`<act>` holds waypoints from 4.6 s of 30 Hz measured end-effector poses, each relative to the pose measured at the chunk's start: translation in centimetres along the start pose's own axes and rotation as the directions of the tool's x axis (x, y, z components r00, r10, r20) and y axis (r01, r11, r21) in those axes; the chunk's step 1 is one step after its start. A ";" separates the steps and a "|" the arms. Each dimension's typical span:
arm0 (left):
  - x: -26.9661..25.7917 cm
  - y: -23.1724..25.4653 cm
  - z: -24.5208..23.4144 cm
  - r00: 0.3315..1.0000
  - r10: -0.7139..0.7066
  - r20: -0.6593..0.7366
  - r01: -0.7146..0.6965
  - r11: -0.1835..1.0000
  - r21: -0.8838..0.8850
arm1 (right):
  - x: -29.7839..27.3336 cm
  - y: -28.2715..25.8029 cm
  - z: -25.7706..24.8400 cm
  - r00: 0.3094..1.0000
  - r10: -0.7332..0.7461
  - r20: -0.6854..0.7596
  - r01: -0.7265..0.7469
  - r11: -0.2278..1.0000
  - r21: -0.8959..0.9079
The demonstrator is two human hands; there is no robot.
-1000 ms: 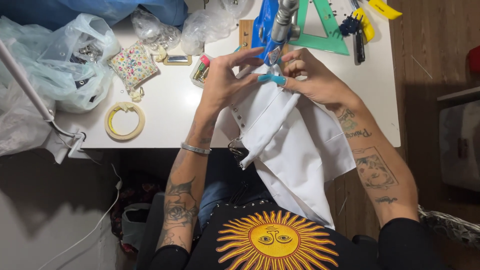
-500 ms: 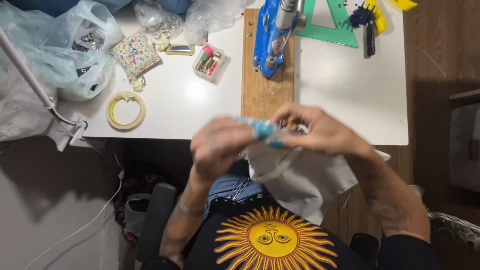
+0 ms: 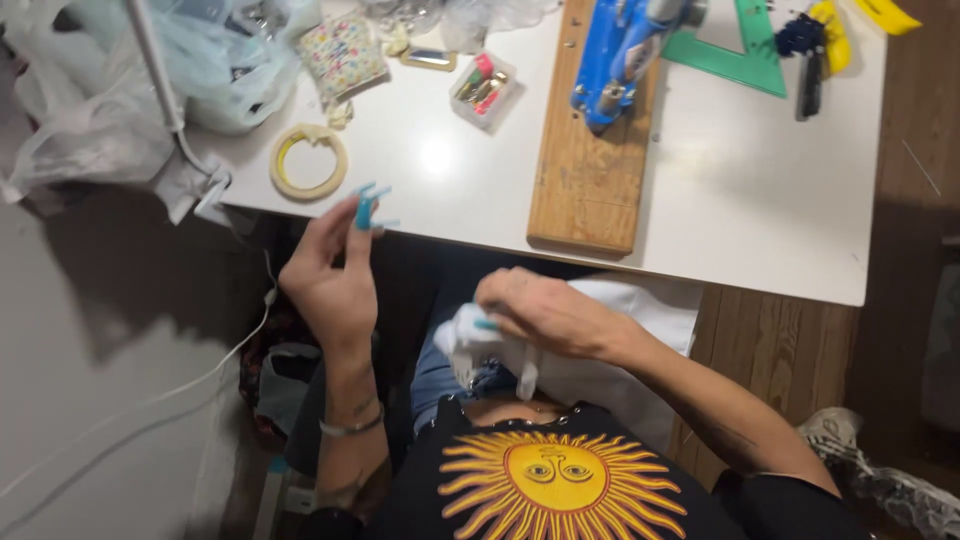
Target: Attaching metal hardware to a white leather garment using a manual press
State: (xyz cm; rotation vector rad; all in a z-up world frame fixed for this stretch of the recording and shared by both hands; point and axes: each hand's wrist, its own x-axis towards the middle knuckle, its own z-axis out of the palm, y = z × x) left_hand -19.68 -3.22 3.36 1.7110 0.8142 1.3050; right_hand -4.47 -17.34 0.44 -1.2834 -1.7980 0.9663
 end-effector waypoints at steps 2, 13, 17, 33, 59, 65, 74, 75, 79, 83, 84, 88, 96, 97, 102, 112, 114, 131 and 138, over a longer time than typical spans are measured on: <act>1.7 -0.5 -0.2 0.996 0.018 0.085 -0.036 0.977 0.212 | 1.0 0.5 -0.2 0.993 0.059 -0.100 -0.086 0.953 -0.291; 17.1 -9.4 9.1 0.942 0.066 0.330 -0.288 0.663 0.691 | 1.1 -2.3 -5.6 0.847 0.011 -0.531 -0.157 0.960 -0.230; 19.2 -14.0 11.4 0.873 0.263 0.410 -0.483 0.570 0.664 | 0.7 -0.4 -5.4 0.828 -0.057 -0.558 -0.172 0.921 -0.350; 6.4 6.7 7.6 0.769 0.450 0.453 -0.553 0.824 0.120 | -3.0 -3.9 -7.1 0.521 0.042 -0.852 -0.288 0.949 -0.130; 0.5 4.1 25.7 0.641 0.399 0.656 -0.271 0.917 -0.292 | -14.2 5.0 -15.5 0.201 0.326 -0.924 -0.286 0.921 0.262; -2.2 3.8 26.5 0.636 0.378 0.673 -0.403 0.906 -0.128 | -13.2 4.2 -16.4 0.187 0.182 -0.965 -0.365 0.925 0.103; -2.1 2.3 27.9 0.551 0.124 0.825 -0.111 0.991 -0.075 | -14.3 3.6 -19.0 0.318 -0.243 -0.917 -0.510 0.771 -0.381; -1.9 2.6 27.8 0.547 0.116 0.829 -0.106 0.992 -0.069 | -14.5 3.6 -19.3 0.317 -0.234 -0.919 -0.512 0.774 -0.373; -1.1 3.3 28.1 0.525 0.135 0.841 -0.121 0.989 -0.083 | -14.9 3.4 -20.2 0.342 -0.327 -0.881 -0.673 0.569 -0.473; 0.1 3.8 27.7 0.495 0.154 0.855 -0.076 0.988 -0.134 | -14.5 4.2 -20.7 0.275 -0.285 -0.918 -0.625 0.673 -0.396; 0.2 4.3 27.6 0.495 0.157 0.855 -0.077 0.988 -0.137 | -14.4 3.9 -20.7 0.274 -0.288 -0.918 -0.626 0.671 -0.398; -0.3 5.1 27.1 0.452 0.089 0.888 0.027 0.993 -0.113 | -13.4 2.3 -20.1 0.221 -0.268 -0.938 -0.617 0.706 -0.347; -1.2 5.4 27.2 0.429 -0.043 0.902 0.195 0.980 -0.046 | -14.3 3.3 -16.7 0.386 0.171 -0.907 -0.668 0.730 -0.147; -1.2 5.6 27.2 0.410 -0.055 0.910 0.187 0.982 -0.026 | -14.0 3.3 -16.9 0.455 0.059 -0.889 -0.619 0.739 -0.267; -0.6 5.8 27.0 0.406 -0.060 0.912 0.220 0.975 -0.034 | -13.7 4.3 -18.3 0.502 -0.106 -0.858 -0.549 0.727 -0.411; 0.8 5.3 26.7 0.405 -0.034 0.914 0.186 0.982 -0.045 | -17.0 3.6 -23.4 0.432 -0.114 -0.894 -0.383 0.875 -0.297; 0.7 4.9 27.0 0.396 -0.007 0.918 0.179 0.981 -0.070 | -17.0 3.0 -23.9 0.426 -0.166 -0.889 -0.411 0.840 -0.354; 3.3 5.9 31.5 0.674 0.124 0.729 0.077 0.968 -0.237 | -14.3 3.2 -21.8 0.386 0.206 -0.899 -0.326 0.942 0.075; 3.0 5.5 32.5 0.847 0.111 0.519 -0.023 0.985 -0.173 | -13.9 4.1 -23.7 0.400 -0.033 -0.916 -0.343 0.921 -0.184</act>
